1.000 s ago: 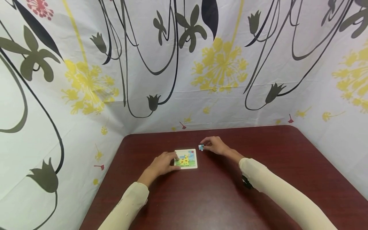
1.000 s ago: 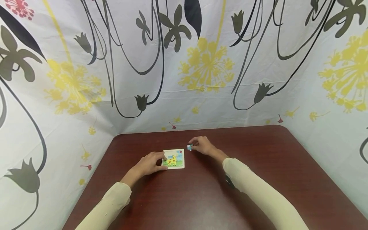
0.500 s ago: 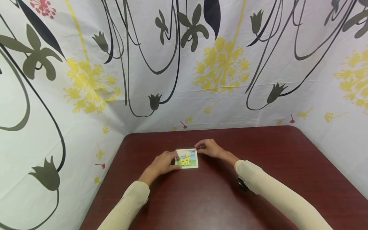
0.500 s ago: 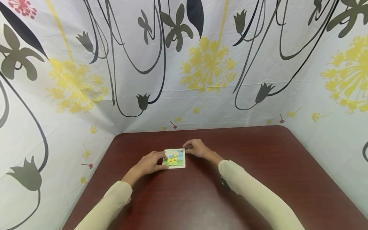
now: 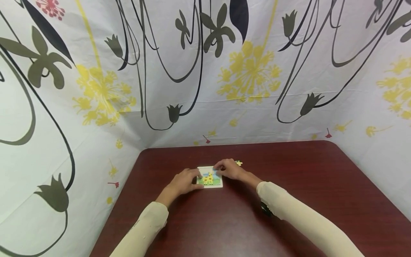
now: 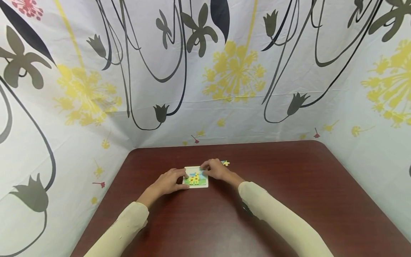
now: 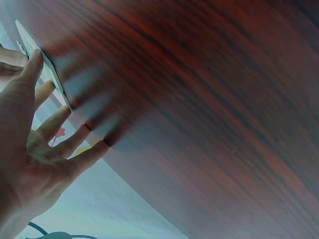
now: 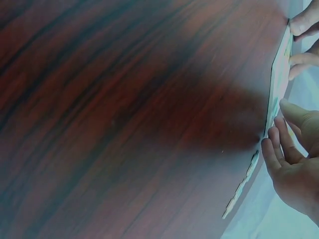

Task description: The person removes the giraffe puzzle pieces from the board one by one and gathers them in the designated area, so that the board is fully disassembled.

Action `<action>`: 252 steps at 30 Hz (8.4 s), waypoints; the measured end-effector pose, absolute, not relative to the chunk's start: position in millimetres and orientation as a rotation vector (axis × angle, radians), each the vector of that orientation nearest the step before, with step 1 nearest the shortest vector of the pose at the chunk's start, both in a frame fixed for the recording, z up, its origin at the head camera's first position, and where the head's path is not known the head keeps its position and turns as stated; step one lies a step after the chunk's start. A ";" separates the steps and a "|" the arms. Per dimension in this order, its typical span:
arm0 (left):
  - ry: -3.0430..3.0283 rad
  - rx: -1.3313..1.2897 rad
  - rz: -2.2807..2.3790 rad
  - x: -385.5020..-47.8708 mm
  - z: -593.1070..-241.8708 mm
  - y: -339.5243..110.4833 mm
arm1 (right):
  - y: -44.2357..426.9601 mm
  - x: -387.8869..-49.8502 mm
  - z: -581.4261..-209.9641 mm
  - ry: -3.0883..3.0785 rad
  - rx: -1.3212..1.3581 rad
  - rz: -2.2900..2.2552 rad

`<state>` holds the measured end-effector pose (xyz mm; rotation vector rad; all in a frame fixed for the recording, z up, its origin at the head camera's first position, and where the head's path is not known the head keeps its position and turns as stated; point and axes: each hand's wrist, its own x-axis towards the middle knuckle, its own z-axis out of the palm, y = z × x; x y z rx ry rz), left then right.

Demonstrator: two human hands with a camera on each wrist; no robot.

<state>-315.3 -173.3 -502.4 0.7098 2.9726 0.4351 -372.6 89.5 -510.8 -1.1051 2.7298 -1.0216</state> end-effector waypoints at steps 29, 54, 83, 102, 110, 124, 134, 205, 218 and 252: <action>2.975 0.731 0.421 -314.1 -502.1 -173.0 | 82.3 -366.0 -511.4 2.770 -1.193 -0.947; 2.958 0.753 0.446 -313.2 -500.0 -172.0 | 84.5 -366.8 -509.5 2.789 -1.132 -1.139; 2.977 0.753 0.464 -311.5 -499.9 -173.1 | 124.1 -378.9 -486.0 2.881 -0.912 -1.136; 2.977 0.753 0.478 -310.2 -500.3 -173.7 | 185.8 -391.7 -483.9 3.015 -0.862 -0.984; 2.979 0.765 0.480 -309.6 -499.1 -173.6 | 200.8 -394.3 -492.7 2.991 -0.803 -0.960; 2.979 0.752 0.458 -310.0 -499.1 -173.9 | 203.6 -399.0 -504.0 2.989 -0.790 -0.954; 2.979 0.723 0.481 -310.7 -499.6 -172.6 | 199.4 -393.3 -499.6 2.946 -0.781 -1.018; 2.989 0.598 0.444 -314.5 -499.6 -173.6 | 45.8 -360.5 -516.1 2.735 -1.198 -0.916; 3.001 0.597 0.424 -316.1 -501.8 -175.2 | 45.6 -359.0 -518.0 2.729 -1.183 -0.939; 2.980 0.573 0.447 -314.1 -497.5 -173.4 | 43.1 -354.4 -518.2 2.742 -1.106 -1.085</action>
